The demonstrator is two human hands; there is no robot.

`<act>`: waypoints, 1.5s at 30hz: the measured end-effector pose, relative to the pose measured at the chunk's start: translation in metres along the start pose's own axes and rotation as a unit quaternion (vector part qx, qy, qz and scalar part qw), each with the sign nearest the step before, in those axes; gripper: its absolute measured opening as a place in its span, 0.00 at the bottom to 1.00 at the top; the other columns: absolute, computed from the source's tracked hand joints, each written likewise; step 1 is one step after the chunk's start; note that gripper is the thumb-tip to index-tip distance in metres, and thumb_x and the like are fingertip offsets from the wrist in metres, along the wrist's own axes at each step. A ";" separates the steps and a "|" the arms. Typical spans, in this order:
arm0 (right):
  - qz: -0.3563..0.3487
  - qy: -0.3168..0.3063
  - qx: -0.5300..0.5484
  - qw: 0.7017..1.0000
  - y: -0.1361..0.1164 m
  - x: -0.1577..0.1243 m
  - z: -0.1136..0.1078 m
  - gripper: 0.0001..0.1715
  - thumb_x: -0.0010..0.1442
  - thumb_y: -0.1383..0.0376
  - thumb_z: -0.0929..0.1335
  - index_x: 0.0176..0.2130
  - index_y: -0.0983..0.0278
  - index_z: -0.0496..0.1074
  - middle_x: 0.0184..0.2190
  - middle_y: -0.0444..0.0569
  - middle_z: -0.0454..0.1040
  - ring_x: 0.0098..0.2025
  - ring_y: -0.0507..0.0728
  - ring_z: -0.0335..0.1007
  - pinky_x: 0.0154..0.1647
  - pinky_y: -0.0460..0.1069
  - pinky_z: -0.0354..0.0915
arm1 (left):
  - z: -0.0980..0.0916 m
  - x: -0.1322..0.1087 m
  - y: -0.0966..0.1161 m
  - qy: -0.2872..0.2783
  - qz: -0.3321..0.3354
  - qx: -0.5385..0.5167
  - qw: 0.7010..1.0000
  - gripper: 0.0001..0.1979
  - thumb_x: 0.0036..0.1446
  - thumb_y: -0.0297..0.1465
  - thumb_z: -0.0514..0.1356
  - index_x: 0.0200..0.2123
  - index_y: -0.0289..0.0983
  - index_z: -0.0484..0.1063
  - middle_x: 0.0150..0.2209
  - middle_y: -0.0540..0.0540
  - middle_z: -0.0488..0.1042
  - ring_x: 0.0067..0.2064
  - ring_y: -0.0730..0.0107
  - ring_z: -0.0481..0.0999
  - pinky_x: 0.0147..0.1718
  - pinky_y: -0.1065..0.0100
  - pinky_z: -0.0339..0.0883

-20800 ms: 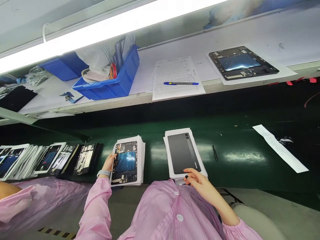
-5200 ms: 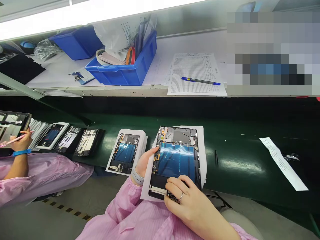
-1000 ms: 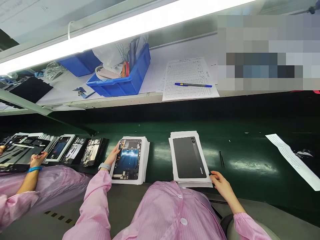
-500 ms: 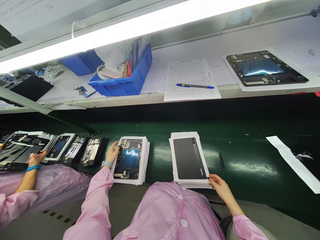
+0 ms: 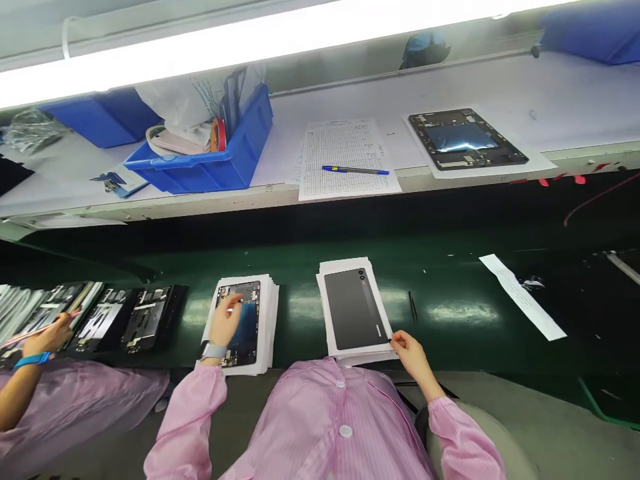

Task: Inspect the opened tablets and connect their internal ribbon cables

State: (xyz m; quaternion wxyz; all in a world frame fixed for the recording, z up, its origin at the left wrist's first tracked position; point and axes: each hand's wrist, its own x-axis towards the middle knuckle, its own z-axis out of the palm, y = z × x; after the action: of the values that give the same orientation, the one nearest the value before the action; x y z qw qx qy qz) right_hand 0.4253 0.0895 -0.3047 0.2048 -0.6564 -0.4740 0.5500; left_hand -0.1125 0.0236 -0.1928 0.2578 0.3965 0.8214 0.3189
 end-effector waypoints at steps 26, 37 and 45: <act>0.043 -0.078 0.324 0.942 -0.150 -0.047 0.023 0.20 0.45 0.62 0.83 0.35 0.68 0.80 0.29 0.46 0.76 0.26 0.52 0.68 0.25 0.45 0.68 | 0.160 -0.076 0.104 -0.396 -0.262 -0.509 0.718 0.18 0.64 0.43 0.56 0.41 0.32 0.75 0.32 0.45 0.77 0.32 0.70 0.77 0.34 0.68 0.72; 0.014 -0.132 0.331 0.934 -0.231 -0.138 0.019 0.23 0.53 0.53 0.81 0.46 0.59 0.83 0.32 0.46 0.77 0.26 0.53 0.67 0.23 0.44 0.68 | 0.090 -0.077 0.163 -0.391 -0.321 -0.613 0.607 0.22 0.60 0.34 0.56 0.51 0.25 0.74 0.38 0.36 0.82 0.42 0.55 0.83 0.47 0.61 0.74; -0.028 -0.193 0.279 0.940 -0.264 -0.177 0.012 0.30 0.62 0.47 0.74 0.59 0.54 0.76 0.50 0.53 0.78 0.52 0.69 0.74 0.50 0.56 0.74 | 0.041 -0.084 0.186 -0.421 -0.384 -0.572 0.589 0.22 0.55 0.28 0.56 0.51 0.20 0.72 0.36 0.35 0.83 0.34 0.58 0.84 0.35 0.66 0.75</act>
State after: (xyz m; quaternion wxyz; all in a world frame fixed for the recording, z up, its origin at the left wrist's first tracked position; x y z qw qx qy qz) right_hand 0.3188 0.0598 -0.0063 0.2997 -0.4409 -0.3504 0.7701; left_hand 0.0519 0.0575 -0.0703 0.8472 -0.0954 0.3455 0.3923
